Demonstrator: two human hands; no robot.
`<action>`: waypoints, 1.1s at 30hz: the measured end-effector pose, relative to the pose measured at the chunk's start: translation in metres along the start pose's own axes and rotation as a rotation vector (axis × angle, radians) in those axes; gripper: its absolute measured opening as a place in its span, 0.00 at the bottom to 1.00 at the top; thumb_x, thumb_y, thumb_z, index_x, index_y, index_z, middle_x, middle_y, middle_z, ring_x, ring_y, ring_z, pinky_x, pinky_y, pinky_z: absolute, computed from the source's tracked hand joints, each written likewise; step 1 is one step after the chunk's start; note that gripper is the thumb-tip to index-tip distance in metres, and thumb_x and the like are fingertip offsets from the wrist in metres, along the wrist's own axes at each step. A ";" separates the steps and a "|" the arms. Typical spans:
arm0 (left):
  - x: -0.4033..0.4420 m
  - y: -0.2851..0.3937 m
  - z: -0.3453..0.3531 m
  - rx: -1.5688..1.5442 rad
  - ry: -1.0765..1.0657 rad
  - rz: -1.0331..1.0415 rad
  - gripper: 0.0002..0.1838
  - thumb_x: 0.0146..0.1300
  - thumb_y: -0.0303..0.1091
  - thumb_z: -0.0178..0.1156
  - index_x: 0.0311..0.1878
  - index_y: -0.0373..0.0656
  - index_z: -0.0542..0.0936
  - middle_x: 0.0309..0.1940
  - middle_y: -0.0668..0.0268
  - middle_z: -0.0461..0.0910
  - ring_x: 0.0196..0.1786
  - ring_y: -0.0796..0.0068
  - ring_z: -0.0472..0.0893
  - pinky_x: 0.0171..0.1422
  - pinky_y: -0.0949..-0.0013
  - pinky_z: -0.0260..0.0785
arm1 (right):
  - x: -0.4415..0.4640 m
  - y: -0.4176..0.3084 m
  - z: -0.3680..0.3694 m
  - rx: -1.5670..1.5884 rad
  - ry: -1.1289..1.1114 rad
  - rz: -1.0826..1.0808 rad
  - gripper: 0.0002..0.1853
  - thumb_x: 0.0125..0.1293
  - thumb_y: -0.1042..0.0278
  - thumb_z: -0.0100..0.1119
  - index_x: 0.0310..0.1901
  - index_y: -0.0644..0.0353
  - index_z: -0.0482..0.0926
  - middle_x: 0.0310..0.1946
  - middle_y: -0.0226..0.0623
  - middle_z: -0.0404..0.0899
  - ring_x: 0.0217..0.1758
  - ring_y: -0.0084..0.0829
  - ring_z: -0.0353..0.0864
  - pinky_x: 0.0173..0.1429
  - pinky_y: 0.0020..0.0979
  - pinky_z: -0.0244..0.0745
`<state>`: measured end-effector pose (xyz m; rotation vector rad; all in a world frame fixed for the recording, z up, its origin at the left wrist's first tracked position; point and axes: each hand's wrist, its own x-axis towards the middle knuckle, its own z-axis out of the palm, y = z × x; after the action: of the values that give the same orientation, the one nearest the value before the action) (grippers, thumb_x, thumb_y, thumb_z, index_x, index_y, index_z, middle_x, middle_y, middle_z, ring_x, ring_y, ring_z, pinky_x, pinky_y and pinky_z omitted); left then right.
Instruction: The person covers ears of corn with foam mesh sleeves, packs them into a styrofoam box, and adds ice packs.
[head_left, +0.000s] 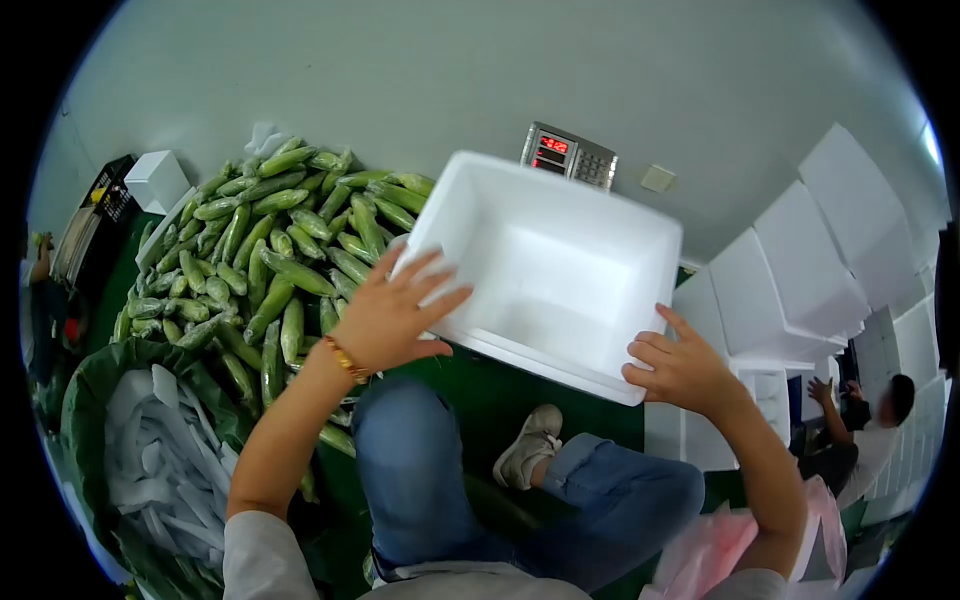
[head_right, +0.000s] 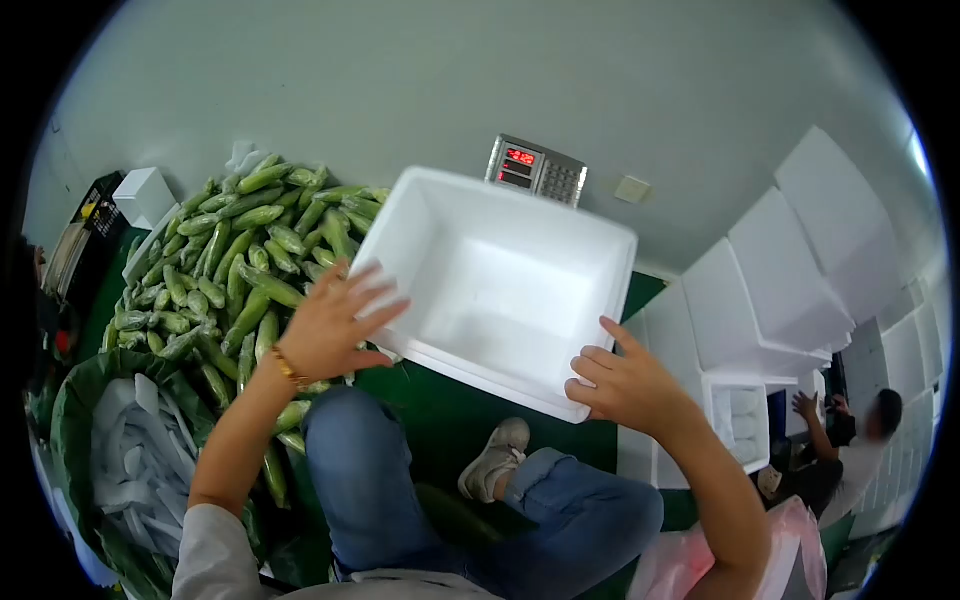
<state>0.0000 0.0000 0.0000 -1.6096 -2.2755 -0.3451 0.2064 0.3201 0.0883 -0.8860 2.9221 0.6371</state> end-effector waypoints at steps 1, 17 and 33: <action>-0.003 0.000 0.030 -0.078 -0.105 -0.034 0.41 0.49 0.45 0.69 0.68 0.58 0.64 0.66 0.58 0.64 0.69 0.57 0.63 0.74 0.46 0.48 | -0.002 0.004 0.017 0.029 -0.003 -0.019 0.18 0.43 0.57 0.70 0.37 0.47 0.76 0.39 0.29 0.76 0.51 0.30 0.76 0.71 0.51 0.56; -0.096 0.006 0.245 -0.470 -0.249 -0.399 0.26 0.54 0.30 0.62 0.59 0.50 0.73 0.53 0.60 0.76 0.48 0.60 0.80 0.46 0.61 0.75 | 0.147 -0.032 0.217 0.518 0.192 0.251 0.19 0.46 0.48 0.68 0.31 0.52 0.75 0.27 0.29 0.69 0.35 0.31 0.72 0.46 0.35 0.66; -0.030 -0.078 0.415 -0.599 0.049 -1.837 0.58 0.46 0.53 0.69 0.74 0.43 0.45 0.64 0.42 0.60 0.65 0.41 0.63 0.67 0.51 0.58 | 0.164 -0.035 0.176 0.858 0.457 0.362 0.15 0.48 0.65 0.69 0.38 0.57 0.79 0.39 0.33 0.78 0.43 0.36 0.77 0.53 0.41 0.74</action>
<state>-0.1176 0.1063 -0.3930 0.9053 -2.9529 -1.4180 0.0712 0.2761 -0.1088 -0.4230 3.2180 -0.9046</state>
